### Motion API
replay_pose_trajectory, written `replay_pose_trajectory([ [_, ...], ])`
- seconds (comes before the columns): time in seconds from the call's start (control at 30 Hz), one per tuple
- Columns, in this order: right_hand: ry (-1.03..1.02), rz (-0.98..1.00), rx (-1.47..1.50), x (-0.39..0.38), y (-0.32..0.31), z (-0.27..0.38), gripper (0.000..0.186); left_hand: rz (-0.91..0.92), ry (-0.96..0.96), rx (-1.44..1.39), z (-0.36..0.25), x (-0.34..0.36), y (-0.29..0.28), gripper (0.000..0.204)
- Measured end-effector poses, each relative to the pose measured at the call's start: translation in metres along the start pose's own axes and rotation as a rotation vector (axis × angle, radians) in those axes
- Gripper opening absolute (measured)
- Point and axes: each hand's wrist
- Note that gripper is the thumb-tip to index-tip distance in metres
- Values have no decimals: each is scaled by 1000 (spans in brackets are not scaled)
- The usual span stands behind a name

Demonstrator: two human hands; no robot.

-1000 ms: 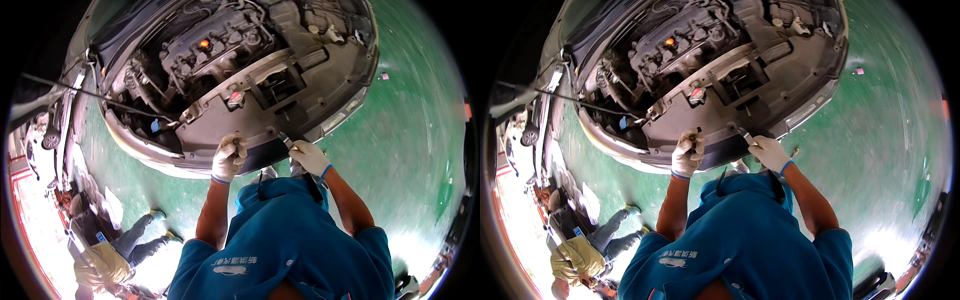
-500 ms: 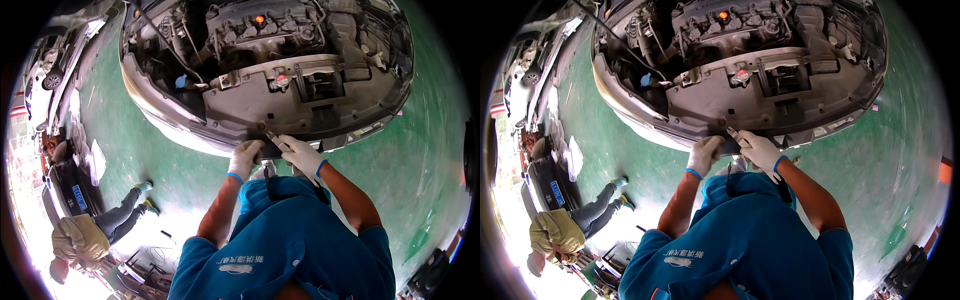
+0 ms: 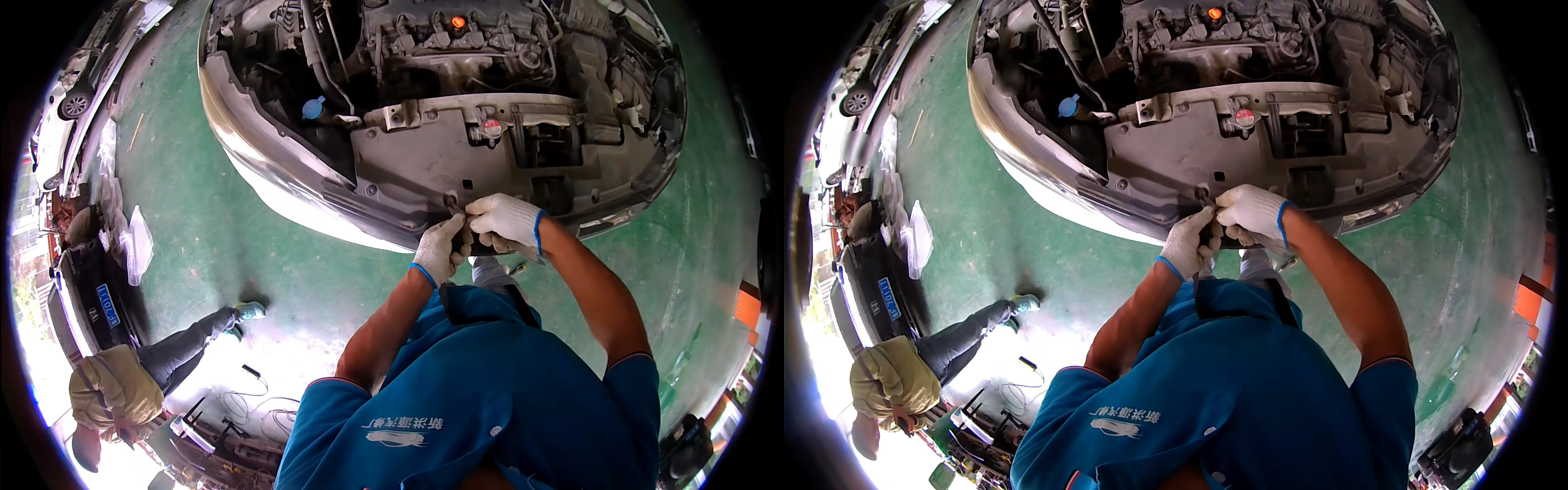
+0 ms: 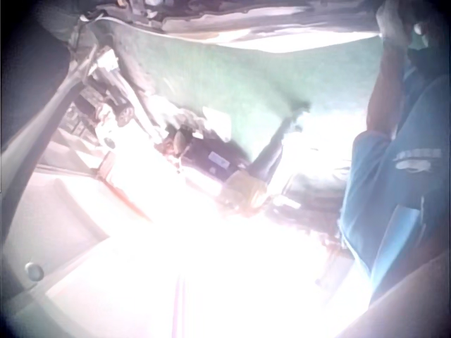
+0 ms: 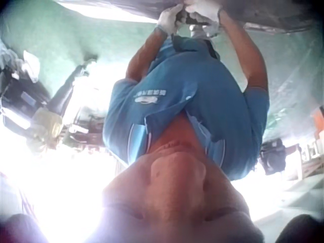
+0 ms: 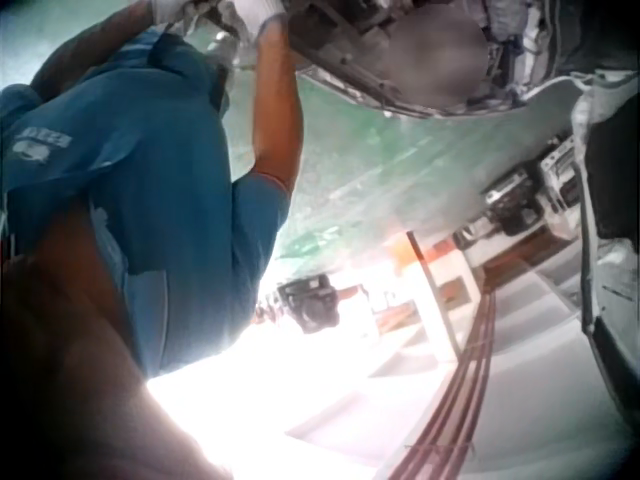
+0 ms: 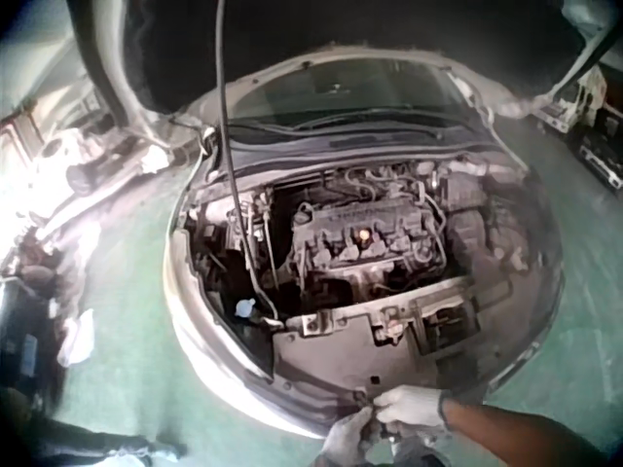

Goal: The person retrieves a screwdriver from a tool chest and walks to a white car with an open hood. They use the screwdriver to remove fasteners from the front bumper area and then use a wrench to loosen bolts on the engine bay components.

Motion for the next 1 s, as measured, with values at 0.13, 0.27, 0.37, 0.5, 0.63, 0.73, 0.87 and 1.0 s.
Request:
replay_pose_trajectory([
  [0.13,-16,29,-82,12,-7,17,14,-3,-140,-239,-2,13,-5,24],
  [0.27,-67,-48,38,14,3,-5,13,-24,-89,-235,1,13,-1,21],
  [0.37,-234,-167,-17,12,22,-42,28,-72,22,-74,15,16,-4,20],
  [0.5,-244,-259,16,11,30,-51,26,-72,46,84,12,14,-5,22],
  [0.63,-155,-115,293,13,36,-31,19,-69,-45,-149,0,7,-4,24],
  [0.73,-152,-140,315,26,38,-37,22,-56,-96,-187,0,15,-13,24],
  [0.87,-316,-352,130,35,41,-75,44,-135,69,93,7,10,0,25],
  [1.0,-324,-292,156,22,40,-62,41,-160,49,72,0,7,6,24],
])
Point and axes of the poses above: each hand's wrist, its own x-axis towards the middle knuckle, its own y-axis out of the palm, z = x × y, and after that the axes turned 7 degrees about y, right-handed
